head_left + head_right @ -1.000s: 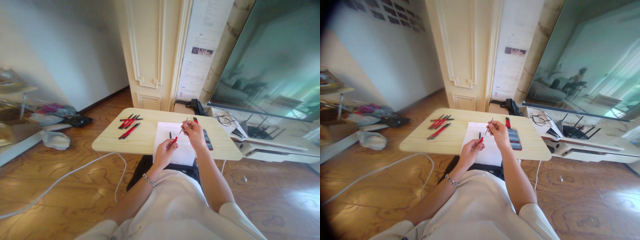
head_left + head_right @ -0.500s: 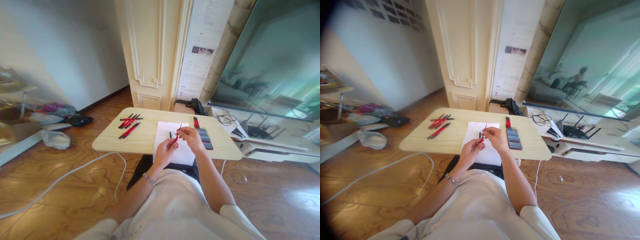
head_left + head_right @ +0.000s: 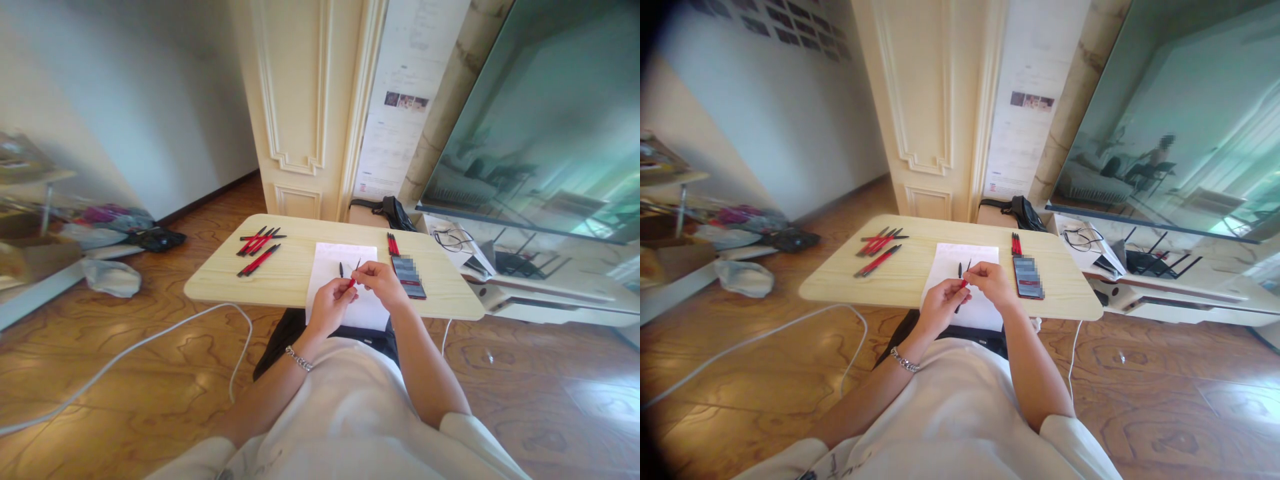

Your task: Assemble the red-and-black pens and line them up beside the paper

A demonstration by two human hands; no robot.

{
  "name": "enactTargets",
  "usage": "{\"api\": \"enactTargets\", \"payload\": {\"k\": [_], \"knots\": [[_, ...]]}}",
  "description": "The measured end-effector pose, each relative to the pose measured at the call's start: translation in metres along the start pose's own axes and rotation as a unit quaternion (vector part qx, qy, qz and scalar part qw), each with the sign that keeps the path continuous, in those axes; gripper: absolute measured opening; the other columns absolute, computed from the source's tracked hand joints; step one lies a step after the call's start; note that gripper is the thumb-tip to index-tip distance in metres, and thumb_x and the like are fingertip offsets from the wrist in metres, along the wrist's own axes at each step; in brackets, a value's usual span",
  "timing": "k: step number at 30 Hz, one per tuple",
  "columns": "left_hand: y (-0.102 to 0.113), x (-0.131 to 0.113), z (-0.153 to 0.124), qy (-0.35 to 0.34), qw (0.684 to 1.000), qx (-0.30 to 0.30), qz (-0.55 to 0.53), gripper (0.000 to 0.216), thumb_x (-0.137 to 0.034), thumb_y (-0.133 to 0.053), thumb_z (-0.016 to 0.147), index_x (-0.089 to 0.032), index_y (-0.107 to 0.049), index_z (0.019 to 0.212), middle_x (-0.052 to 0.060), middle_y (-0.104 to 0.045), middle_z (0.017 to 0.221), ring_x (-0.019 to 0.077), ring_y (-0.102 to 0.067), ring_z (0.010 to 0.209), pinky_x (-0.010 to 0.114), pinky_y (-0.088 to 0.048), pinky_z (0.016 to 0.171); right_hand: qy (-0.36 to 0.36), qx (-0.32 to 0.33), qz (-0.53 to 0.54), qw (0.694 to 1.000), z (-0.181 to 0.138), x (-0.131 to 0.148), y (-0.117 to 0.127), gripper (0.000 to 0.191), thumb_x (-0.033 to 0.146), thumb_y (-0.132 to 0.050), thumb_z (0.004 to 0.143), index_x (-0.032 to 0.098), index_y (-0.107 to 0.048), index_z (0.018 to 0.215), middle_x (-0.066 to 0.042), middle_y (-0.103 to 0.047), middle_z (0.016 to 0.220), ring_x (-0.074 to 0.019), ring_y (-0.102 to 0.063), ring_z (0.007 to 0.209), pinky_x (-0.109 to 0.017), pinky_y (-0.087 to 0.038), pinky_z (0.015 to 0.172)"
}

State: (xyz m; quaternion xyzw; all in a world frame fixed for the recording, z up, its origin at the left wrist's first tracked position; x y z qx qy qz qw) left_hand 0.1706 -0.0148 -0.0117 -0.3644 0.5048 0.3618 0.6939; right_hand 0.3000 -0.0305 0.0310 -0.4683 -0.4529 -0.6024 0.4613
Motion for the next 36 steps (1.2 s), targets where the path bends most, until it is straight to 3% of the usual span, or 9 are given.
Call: {"api": "enactTargets", "payload": {"k": [3,6,11,14,17,22,26,30,36], "knots": [[0.001,0.001,0.001,0.007,1.0,-0.004,-0.018,0.035,-0.041,-0.067,0.079,-0.013,-0.065,0.099,0.008,-0.07,0.08,0.0186,-0.068,0.074,0.031,-0.054,0.07,-0.01,0.051,-0.007,0.999,0.012,-0.008,0.005,0.033,0.044,-0.069,0.073,0.016,-0.069,0.091,-0.003,-0.067,0.077,-0.0114,-0.055,0.064,-0.023,-0.04,0.058],[0.002,0.004,0.001,0.02,0.999,-0.012,-0.033,0.036,-0.043,-0.069,0.078,-0.013,-0.064,0.099,0.008,-0.07,0.081,0.0189,-0.069,0.075,0.032,-0.055,0.071,-0.012,-0.012,-0.114,0.993,0.037,-0.019,0.022,0.033,0.043,-0.06,0.08,0.014,-0.07,0.094,-0.006,-0.069,0.083,-0.0133,-0.058,0.068,-0.024,-0.041,0.06],[0.001,0.006,0.001,0.025,0.999,-0.005,-0.044,0.036,-0.043,-0.068,0.078,-0.013,-0.063,0.099,0.008,-0.07,0.081,0.0186,-0.069,0.076,0.032,-0.055,0.072,-0.026,-0.029,-0.43,0.902,0.072,-0.036,0.012,0.019,0.031,-0.061,0.079,0.017,-0.072,0.084,-0.008,-0.072,0.087,-0.0198,-0.064,0.083,-0.027,-0.043,0.073],[0.003,0.006,0.001,0.025,0.999,-0.004,-0.038,0.035,-0.042,-0.068,0.078,-0.013,-0.063,0.099,0.007,-0.07,0.081,0.018,-0.068,0.075,0.03,-0.054,0.071,-0.059,-0.031,-0.51,0.857,0.077,-0.047,0.006,0.021,0.03,-0.057,0.082,0.017,-0.072,0.089,-0.012,-0.072,0.093,-0.0232,-0.065,0.089,-0.029,-0.043,0.075],[0.005,0.006,0.002,0.026,0.999,-0.009,-0.027,0.035,-0.041,-0.068,0.078,-0.013,-0.063,0.099,0.008,-0.07,0.08,0.0186,-0.069,0.075,0.031,-0.055,0.071,-0.062,-0.036,-0.528,0.846,0.077,-0.053,0.006,0.022,0.028,-0.054,0.083,0.014,-0.071,0.087,-0.016,-0.071,0.094,-0.025,-0.064,0.09,-0.03,-0.042,0.075],[0.005,0.005,0.001,0.022,0.999,-0.016,-0.027,0.036,-0.041,-0.068,0.079,-0.013,-0.063,0.101,0.008,-0.07,0.082,0.0197,-0.069,0.077,0.033,-0.055,0.072,-0.014,-0.106,-0.349,0.931,0.072,-0.049,0.024,0.02,0.025,-0.051,0.083,0.014,-0.068,0.082,-0.007,-0.068,0.079,-0.0172,-0.061,0.076,-0.027,-0.041,0.069],[0.004,0.005,0.001,0.021,0.999,-0.01,-0.026,0.036,-0.041,-0.068,0.079,-0.013,-0.063,0.101,0.009,-0.07,0.082,0.02,-0.069,0.077,0.033,-0.056,0.073,-0.001,-0.092,-0.124,0.988,0.057,-0.04,0.031,0.024,0.032,-0.054,0.081,0.015,-0.068,0.09,0.0,-0.058,0.07,-0.0109,-0.05,0.061,-0.023,-0.036,0.056],[0.003,0.005,0.001,0.014,1.0,-0.006,-0.022,0.035,-0.04,-0.067,0.08,-0.013,-0.063,0.102,0.008,-0.069,0.083,0.0189,-0.069,0.077,0.033,-0.056,0.073,-0.001,-0.064,0.06,0.996,0.037,-0.02,0.028,0.028,0.042,-0.062,0.077,0.017,-0.067,0.089,0.004,-0.048,0.066,-0.0082,-0.044,0.059,-0.02,-0.032,0.051],[-0.001,0.004,0.001,0.008,1.0,0.002,-0.015,0.034,-0.039,-0.067,0.08,-0.013,-0.063,0.101,0.008,-0.069,0.082,0.0186,-0.069,0.075,0.032,-0.056,0.072,0.007,-0.072,0.197,0.978,0.025,0.007,0.019,0.029,0.044,-0.072,0.071,0.02,-0.062,0.085,0.002,-0.056,0.077,-0.0073,-0.047,0.064,-0.018,-0.034,0.052]]}}
Point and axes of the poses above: each hand's wrist, its own z-axis towards the middle knuckle, its own y-axis out of the back of the hand, x = y × z, the point moved 8 cm from there along z, towards the middle knuckle
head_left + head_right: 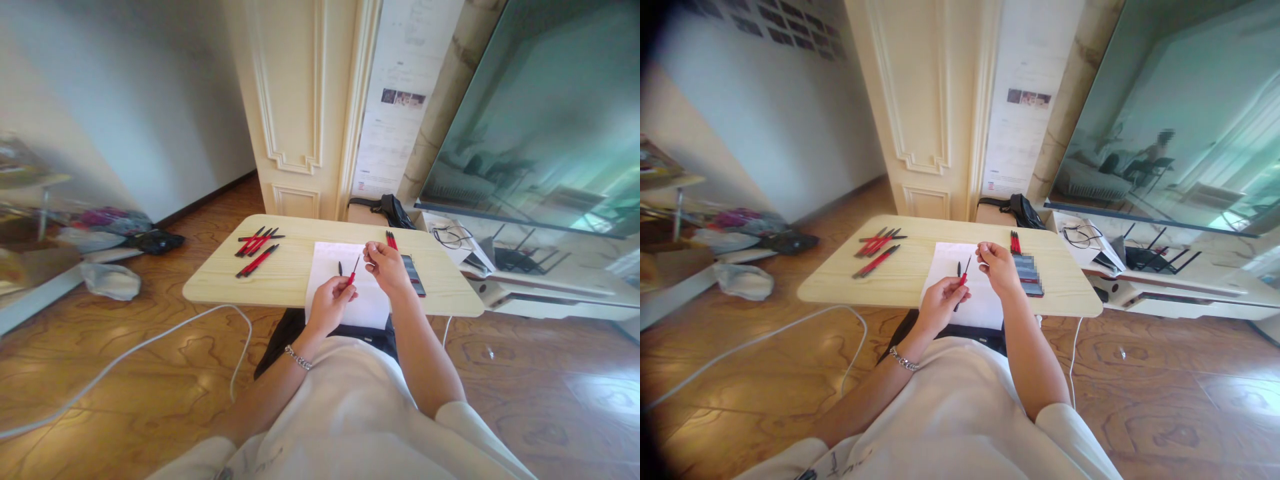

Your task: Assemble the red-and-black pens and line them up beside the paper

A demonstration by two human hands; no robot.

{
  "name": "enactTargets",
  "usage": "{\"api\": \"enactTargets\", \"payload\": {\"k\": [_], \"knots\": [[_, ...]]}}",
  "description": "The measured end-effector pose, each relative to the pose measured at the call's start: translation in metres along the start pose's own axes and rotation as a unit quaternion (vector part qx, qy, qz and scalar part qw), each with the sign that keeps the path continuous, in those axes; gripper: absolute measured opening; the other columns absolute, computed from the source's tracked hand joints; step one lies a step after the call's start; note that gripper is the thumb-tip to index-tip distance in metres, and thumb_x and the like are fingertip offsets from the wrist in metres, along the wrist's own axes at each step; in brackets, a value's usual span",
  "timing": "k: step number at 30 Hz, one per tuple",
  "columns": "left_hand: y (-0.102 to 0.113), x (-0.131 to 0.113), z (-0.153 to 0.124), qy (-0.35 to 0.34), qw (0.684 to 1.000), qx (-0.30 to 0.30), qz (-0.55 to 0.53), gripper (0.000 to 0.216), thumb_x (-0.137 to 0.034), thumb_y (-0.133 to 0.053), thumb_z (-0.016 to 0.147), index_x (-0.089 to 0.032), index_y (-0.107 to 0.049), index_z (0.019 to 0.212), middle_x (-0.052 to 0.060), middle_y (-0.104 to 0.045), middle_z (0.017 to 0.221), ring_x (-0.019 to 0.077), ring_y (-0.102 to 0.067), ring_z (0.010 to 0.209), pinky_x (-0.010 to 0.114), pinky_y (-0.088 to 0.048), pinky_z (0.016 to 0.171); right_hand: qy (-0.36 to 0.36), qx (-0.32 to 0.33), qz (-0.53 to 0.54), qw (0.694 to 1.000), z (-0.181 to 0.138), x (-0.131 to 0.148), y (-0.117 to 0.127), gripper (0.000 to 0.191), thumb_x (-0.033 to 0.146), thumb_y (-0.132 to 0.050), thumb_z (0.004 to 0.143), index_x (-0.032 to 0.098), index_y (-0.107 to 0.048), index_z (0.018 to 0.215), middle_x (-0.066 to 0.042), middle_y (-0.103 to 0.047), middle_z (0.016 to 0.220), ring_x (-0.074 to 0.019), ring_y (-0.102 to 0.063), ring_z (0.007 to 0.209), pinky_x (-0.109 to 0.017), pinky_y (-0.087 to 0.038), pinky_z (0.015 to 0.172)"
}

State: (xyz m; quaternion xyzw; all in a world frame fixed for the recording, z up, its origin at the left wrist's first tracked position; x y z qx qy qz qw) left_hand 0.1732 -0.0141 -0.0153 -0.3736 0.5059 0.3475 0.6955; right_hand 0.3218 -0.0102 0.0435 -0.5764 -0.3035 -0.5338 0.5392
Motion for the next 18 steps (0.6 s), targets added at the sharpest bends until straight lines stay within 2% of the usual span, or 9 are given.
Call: {"api": "enactTargets", "payload": {"k": [6,18], "knots": [[-0.0008,-0.0032,-0.0007,-0.003,1.0,-0.001,-0.003,0.033,-0.038,-0.068,0.079,-0.013,-0.064,0.1,0.007,-0.07,0.08,0.0181,-0.068,0.074,0.031,-0.055,0.071,0.014,-0.027,-0.001,1.0,-0.0024,0.0067,-0.006,0.03,0.044,-0.074,0.068,0.02,-0.062,0.081,0.0,-0.061,0.08,-0.0076,-0.047,0.062,-0.019,-0.033,0.049],[-0.0025,-0.0057,-0.0024,0.0,1.0,0.004,0.008,0.032,-0.039,-0.067,0.08,-0.014,-0.064,0.099,0.006,-0.07,0.079,0.0178,-0.068,0.074,0.03,-0.054,0.071,0.022,-0.031,-0.027,0.999,-0.0044,0.0093,-0.0075,0.031,0.045,-0.072,0.07,0.02,-0.063,0.083,-0.001,-0.063,0.081,-0.0081,-0.048,0.062,-0.019,-0.032,0.049]]}}
Point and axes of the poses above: each hand's wrist, its own z-axis towards the middle knuckle, its own y-axis out of the back of the hand, x = y × z, the point moved 8 cm from there along z, towards the middle knuckle
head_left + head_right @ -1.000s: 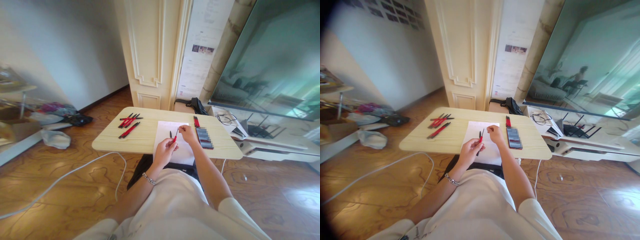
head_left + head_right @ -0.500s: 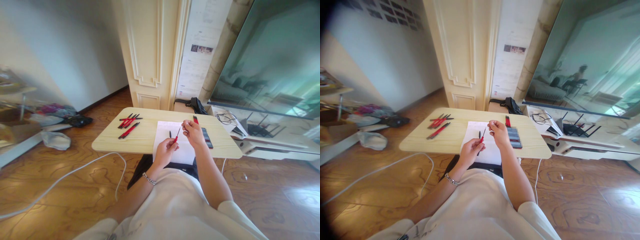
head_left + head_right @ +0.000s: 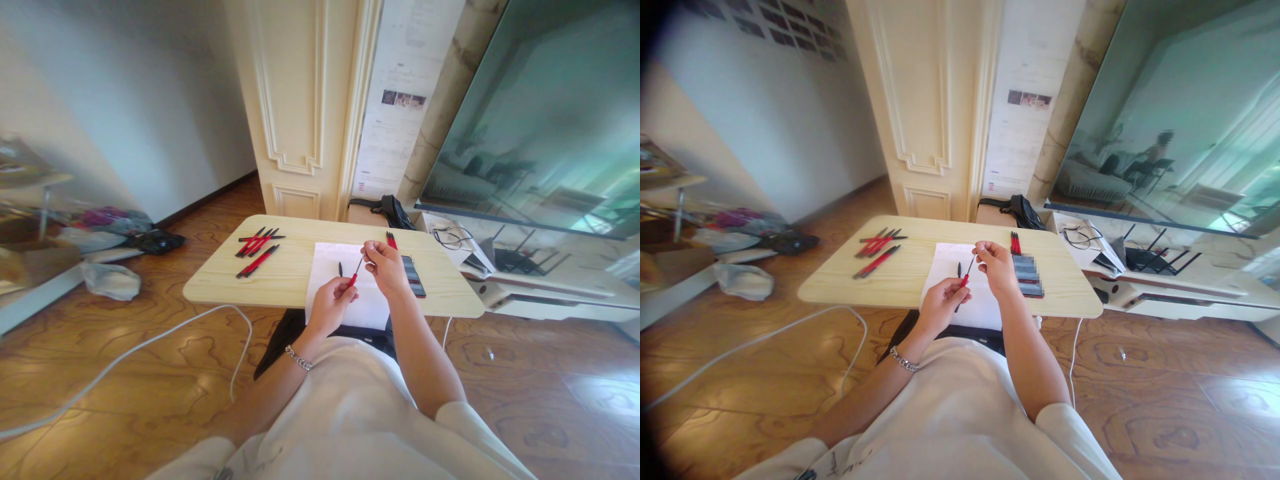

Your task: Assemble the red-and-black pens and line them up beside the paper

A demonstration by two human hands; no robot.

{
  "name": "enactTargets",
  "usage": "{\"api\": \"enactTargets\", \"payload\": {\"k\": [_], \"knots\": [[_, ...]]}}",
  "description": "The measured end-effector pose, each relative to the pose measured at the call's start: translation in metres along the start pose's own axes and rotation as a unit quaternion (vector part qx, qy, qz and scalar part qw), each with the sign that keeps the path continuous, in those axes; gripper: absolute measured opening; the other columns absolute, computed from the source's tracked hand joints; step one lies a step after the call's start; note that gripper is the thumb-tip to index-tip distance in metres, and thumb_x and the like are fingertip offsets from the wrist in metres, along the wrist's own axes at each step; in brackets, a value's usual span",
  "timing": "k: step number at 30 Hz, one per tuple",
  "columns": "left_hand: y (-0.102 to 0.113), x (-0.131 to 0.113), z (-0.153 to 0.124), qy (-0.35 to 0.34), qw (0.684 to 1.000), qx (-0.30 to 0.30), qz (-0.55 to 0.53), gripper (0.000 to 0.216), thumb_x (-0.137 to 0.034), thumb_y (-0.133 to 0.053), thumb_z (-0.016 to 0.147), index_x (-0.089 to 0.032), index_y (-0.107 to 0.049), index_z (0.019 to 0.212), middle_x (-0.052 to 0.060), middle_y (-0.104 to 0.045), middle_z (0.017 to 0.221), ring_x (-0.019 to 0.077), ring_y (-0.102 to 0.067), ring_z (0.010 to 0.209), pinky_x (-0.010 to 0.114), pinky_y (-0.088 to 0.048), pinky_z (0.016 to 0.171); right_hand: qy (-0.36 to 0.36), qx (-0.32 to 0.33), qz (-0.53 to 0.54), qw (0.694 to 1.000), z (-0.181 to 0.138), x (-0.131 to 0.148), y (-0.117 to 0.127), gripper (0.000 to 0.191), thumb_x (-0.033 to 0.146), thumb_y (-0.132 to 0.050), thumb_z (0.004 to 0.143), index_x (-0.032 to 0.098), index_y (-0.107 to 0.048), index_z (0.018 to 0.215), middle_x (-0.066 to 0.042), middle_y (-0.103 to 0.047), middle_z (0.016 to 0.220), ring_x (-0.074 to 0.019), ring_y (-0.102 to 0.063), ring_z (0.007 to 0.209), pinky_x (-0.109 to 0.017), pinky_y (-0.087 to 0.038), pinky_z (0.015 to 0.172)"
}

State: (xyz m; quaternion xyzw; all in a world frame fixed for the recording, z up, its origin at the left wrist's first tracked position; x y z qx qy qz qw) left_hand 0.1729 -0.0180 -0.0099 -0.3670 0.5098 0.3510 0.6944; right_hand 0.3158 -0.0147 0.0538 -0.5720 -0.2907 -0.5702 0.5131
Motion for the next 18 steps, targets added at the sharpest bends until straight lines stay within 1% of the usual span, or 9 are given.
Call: {"api": "enactTargets", "payload": {"k": [8,11,14,18], "knots": [[0.001,-0.001,0.001,0.001,1.0,-0.003,-0.01,0.033,-0.039,-0.068,0.078,-0.013,-0.064,0.098,0.007,-0.07,0.078,0.0179,-0.068,0.074,0.031,-0.055,0.071,0.02,0.023,-0.079,0.996,-0.006,0.0,-0.002,0.03,0.045,-0.069,0.072,0.018,-0.064,0.083,-0.004,-0.065,0.082,-0.01,-0.049,0.064,-0.021,-0.034,0.051],[0.0,0.0,0.001,0.0,1.0,0.001,-0.014,0.033,-0.039,-0.067,0.079,-0.013,-0.064,0.099,0.008,-0.07,0.079,0.0179,-0.068,0.074,0.03,-0.054,0.07,0.022,0.043,-0.1,0.994,-0.01,-0.006,-0.007,0.028,0.045,-0.067,0.075,0.017,-0.065,0.08,-0.004,-0.065,0.079,-0.0102,-0.049,0.063,-0.022,-0.034,0.052],[0.001,0.005,0.001,0.006,1.0,0.002,-0.005,0.032,-0.04,-0.066,0.08,-0.013,-0.064,0.097,0.007,-0.07,0.076,0.0172,-0.067,0.071,0.028,-0.053,0.066,0.017,0.06,-0.105,0.993,-0.014,-0.015,-0.012,0.028,0.045,-0.065,0.077,0.017,-0.065,0.079,-0.004,-0.064,0.077,-0.0103,-0.049,0.062,-0.022,-0.033,0.052],[0.003,0.01,0.0,0.013,1.0,0.0,-0.009,0.033,-0.041,-0.066,0.08,-0.013,-0.063,0.097,0.007,-0.07,0.076,0.0168,-0.067,0.069,0.028,-0.052,0.065,0.009,0.073,-0.114,0.991,-0.017,-0.022,-0.011,0.028,0.045,-0.065,0.076,0.017,-0.065,0.081,-0.003,-0.064,0.077,-0.0098,-0.05,0.062,-0.022,-0.034,0.052]]}}
Point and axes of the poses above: each hand's wrist, its own z-axis towards the middle knuckle, its own y-axis out of the back of the hand, x = y × z, the point moved 8 cm from there along z, towards the middle knuckle
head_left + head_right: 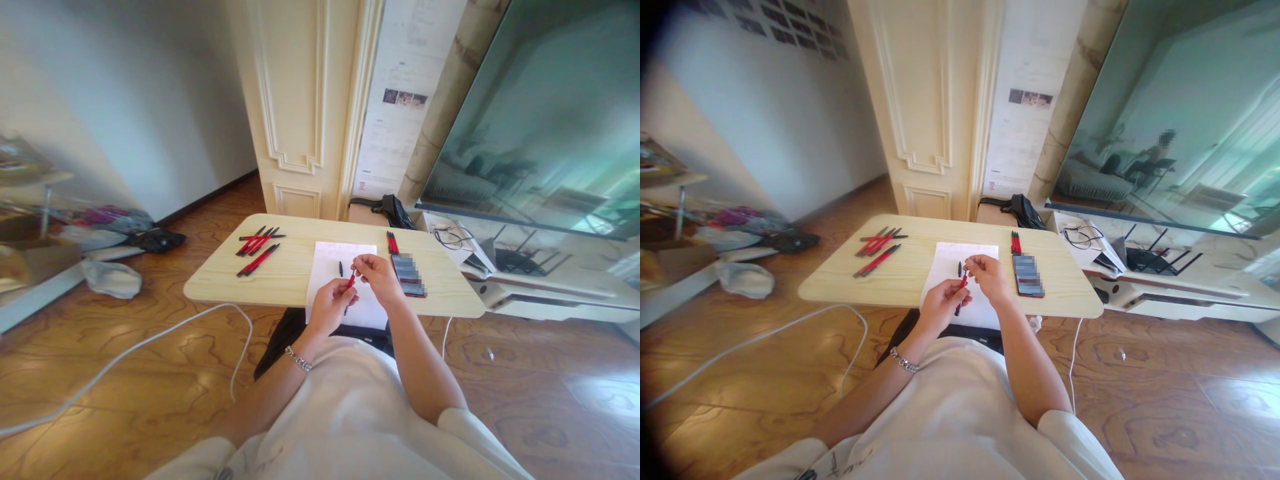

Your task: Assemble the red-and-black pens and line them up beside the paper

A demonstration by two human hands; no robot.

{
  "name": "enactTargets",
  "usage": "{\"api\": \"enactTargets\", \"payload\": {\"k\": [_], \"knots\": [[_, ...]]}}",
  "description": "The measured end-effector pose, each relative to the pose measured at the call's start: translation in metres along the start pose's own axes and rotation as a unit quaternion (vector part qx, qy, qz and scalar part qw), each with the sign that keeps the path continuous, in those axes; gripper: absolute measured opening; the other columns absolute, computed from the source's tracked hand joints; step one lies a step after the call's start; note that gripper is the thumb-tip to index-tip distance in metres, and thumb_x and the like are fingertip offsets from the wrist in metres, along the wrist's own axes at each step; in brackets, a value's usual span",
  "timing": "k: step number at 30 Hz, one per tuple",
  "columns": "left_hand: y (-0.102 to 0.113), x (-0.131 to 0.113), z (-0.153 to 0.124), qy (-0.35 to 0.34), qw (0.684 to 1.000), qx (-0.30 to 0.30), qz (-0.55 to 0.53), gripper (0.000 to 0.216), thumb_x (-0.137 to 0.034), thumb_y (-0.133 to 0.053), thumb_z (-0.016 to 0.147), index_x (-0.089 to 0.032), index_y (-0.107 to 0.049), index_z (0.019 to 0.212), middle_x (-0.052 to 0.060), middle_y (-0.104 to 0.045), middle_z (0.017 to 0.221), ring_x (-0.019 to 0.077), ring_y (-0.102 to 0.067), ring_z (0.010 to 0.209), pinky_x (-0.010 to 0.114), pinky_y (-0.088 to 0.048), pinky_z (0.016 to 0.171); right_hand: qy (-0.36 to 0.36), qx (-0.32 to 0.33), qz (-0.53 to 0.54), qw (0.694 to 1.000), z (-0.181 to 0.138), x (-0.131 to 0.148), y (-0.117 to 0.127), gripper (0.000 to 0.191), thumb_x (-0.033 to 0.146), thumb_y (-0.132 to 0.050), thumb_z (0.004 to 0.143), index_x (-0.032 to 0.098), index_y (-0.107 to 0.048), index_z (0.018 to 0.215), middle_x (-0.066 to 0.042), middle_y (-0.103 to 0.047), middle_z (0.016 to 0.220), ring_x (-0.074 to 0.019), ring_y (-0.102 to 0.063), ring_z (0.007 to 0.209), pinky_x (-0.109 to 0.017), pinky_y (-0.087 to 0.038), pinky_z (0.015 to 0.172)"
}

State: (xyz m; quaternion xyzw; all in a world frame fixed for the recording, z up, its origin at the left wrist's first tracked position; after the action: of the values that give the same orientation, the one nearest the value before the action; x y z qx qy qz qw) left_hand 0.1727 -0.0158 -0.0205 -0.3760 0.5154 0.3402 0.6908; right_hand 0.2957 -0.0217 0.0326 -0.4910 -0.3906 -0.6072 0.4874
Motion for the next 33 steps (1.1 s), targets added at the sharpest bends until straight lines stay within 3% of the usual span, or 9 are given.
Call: {"api": "enactTargets", "payload": {"k": [4,7,12,16,18,20,24,28,33], "knots": [[0.004,0.001,0.0,0.007,1.0,-0.009,-0.023,0.035,-0.041,-0.068,0.078,-0.013,-0.063,0.098,0.007,-0.07,0.078,0.0174,-0.068,0.07,0.03,-0.053,0.068,-0.024,0.039,-0.006,0.999,0.01,-0.011,0.004,0.03,0.046,-0.063,0.077,0.017,-0.066,0.086,-0.003,-0.066,0.081,-0.0103,-0.054,0.065,-0.022,-0.038,0.056],[0.005,0.002,0.0,0.013,0.999,-0.016,-0.03,0.036,-0.041,-0.068,0.078,-0.013,-0.062,0.099,0.007,-0.069,0.078,0.0179,-0.069,0.071,0.03,-0.054,0.069,-0.015,0.022,-0.105,0.994,0.031,-0.022,0.01,0.027,0.042,-0.059,0.078,0.018,-0.067,0.088,-0.004,-0.067,0.084,-0.0117,-0.055,0.066,-0.024,-0.039,0.059],[0.006,0.003,-0.001,0.017,0.999,-0.022,-0.038,0.036,-0.042,-0.069,0.077,-0.014,-0.063,0.1,0.007,-0.07,0.079,0.0181,-0.069,0.072,0.031,-0.054,0.07,-0.045,0.001,-0.447,0.893,0.062,-0.04,0.002,0.026,0.044,-0.063,0.076,0.019,-0.067,0.072,-0.009,-0.068,0.074,-0.0211,-0.06,0.074,-0.031,-0.04,0.067],[0.008,0.003,0.0,0.018,0.999,-0.027,-0.038,0.036,-0.042,-0.07,0.077,-0.014,-0.063,0.099,0.007,-0.07,0.079,0.0179,-0.069,0.071,0.031,-0.054,0.07,-0.094,0.005,-0.509,0.856,0.069,-0.051,-0.005,0.022,0.039,-0.07,0.068,0.018,-0.069,0.074,-0.013,-0.07,0.08,-0.0249,-0.063,0.078,-0.033,-0.041,0.067],[0.009,0.001,-0.001,0.016,0.999,-0.029,-0.032,0.036,-0.041,-0.07,0.077,-0.014,-0.064,0.099,0.007,-0.07,0.079,0.0176,-0.069,0.072,0.031,-0.054,0.07,-0.092,0.003,-0.484,0.87,0.071,-0.053,-0.003,0.015,0.033,-0.069,0.068,0.018,-0.068,0.069,-0.012,-0.069,0.075,-0.0231,-0.062,0.074,-0.031,-0.04,0.064],[0.01,0.001,-0.001,0.018,0.999,-0.029,-0.031,0.036,-0.041,-0.07,0.077,-0.014,-0.063,0.099,0.007,-0.07,0.079,0.0176,-0.069,0.072,0.03,-0.054,0.069,-0.085,0.003,-0.406,0.91,0.07,-0.052,0.001,0.015,0.031,-0.066,0.069,0.017,-0.065,0.063,-0.01,-0.067,0.068,-0.0188,-0.06,0.066,-0.029,-0.039,0.06],[0.008,0.001,-0.002,0.026,0.999,-0.029,-0.036,0.038,-0.042,-0.07,0.076,-0.013,-0.063,0.1,0.007,-0.069,0.079,0.0185,-0.069,0.073,0.031,-0.055,0.07,-0.068,-0.04,-0.085,0.993,0.059,-0.039,0.02,0.022,0.036,-0.066,0.071,0.017,-0.064,0.082,-0.004,-0.068,0.07,-0.0102,-0.052,0.053,-0.023,-0.039,0.051],[0.004,0.001,-0.003,0.025,0.999,-0.025,-0.037,0.039,-0.043,-0.071,0.075,-0.014,-0.063,0.1,0.007,-0.07,0.079,0.019,-0.069,0.073,0.032,-0.055,0.07,-0.03,-0.076,0.109,0.991,0.045,-0.011,0.034,0.039,0.039,-0.075,0.065,0.019,-0.06,0.095,-0.002,-0.069,0.077,-0.0079,-0.054,0.056,-0.02,-0.042,0.053],[0.002,-0.001,-0.003,0.007,1.0,-0.014,-0.013,0.035,-0.042,-0.068,0.078,-0.013,-0.063,0.099,0.006,-0.069,0.077,0.0181,-0.069,0.072,0.031,-0.055,0.069,-0.015,-0.068,0.14,0.988,0.039,0.012,0.029,0.04,0.041,-0.077,0.064,0.021,-0.057,0.092,-0.003,-0.069,0.078,-0.0083,-0.055,0.057,-0.021,-0.044,0.054]]}}
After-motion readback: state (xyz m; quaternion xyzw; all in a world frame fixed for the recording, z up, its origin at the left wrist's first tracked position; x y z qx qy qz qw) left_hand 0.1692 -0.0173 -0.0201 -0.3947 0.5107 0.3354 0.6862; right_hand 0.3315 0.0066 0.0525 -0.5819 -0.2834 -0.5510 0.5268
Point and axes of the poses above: each hand's wrist, its own z-axis towards the middle knuckle, its own y-axis out of the back of the hand, x = y × z, the point moved 8 cm from there along z, towards the middle knuckle
